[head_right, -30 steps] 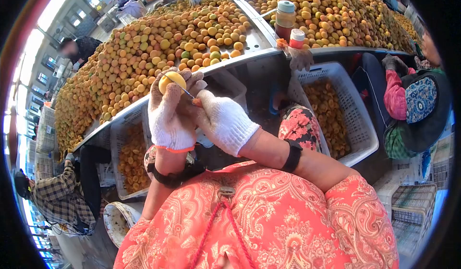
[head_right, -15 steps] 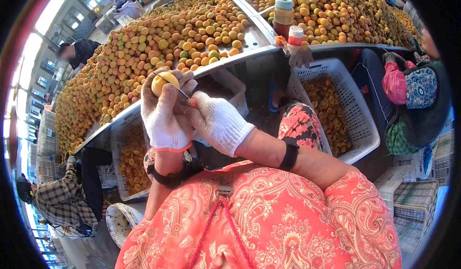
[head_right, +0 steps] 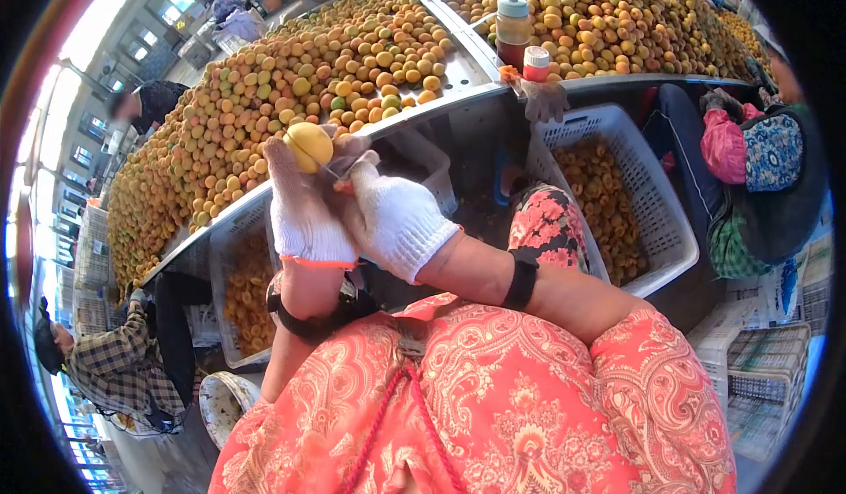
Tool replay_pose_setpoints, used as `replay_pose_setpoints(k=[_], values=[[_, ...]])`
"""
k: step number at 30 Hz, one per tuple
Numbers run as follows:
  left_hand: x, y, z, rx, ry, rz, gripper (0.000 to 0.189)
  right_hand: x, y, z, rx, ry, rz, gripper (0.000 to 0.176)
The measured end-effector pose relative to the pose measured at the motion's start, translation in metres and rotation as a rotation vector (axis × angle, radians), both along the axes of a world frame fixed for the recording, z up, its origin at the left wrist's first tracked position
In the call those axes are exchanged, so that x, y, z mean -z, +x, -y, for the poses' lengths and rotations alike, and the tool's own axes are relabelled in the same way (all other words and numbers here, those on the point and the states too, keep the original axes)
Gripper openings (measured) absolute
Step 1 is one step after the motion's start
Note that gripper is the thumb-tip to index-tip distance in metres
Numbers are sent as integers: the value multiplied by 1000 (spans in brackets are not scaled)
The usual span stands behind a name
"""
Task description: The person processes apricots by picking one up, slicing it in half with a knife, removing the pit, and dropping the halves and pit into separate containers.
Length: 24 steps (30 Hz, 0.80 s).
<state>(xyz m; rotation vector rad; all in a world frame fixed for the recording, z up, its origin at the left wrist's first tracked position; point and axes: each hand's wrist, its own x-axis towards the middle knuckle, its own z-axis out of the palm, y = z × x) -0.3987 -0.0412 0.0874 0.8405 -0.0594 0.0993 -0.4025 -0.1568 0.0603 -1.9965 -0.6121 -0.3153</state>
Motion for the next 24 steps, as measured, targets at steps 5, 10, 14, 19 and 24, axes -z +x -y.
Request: replay_pose_setpoints(k=[5,10,14,19,24], values=[[3,3,-4,-3,-56,3,54,-5,2,7,21,-34,7,18],[3,11,-5,-9,-170,-91,46,5,8,5,20,-79,45,18],[11,14,-10,39,50,24,39,8,11,9,60,-118,7,23],[23,19,-15,126,5,28,39,17,11,6,56,-28,49,20],[14,19,-11,97,-68,-123,53,14,9,5,82,-101,63,17]])
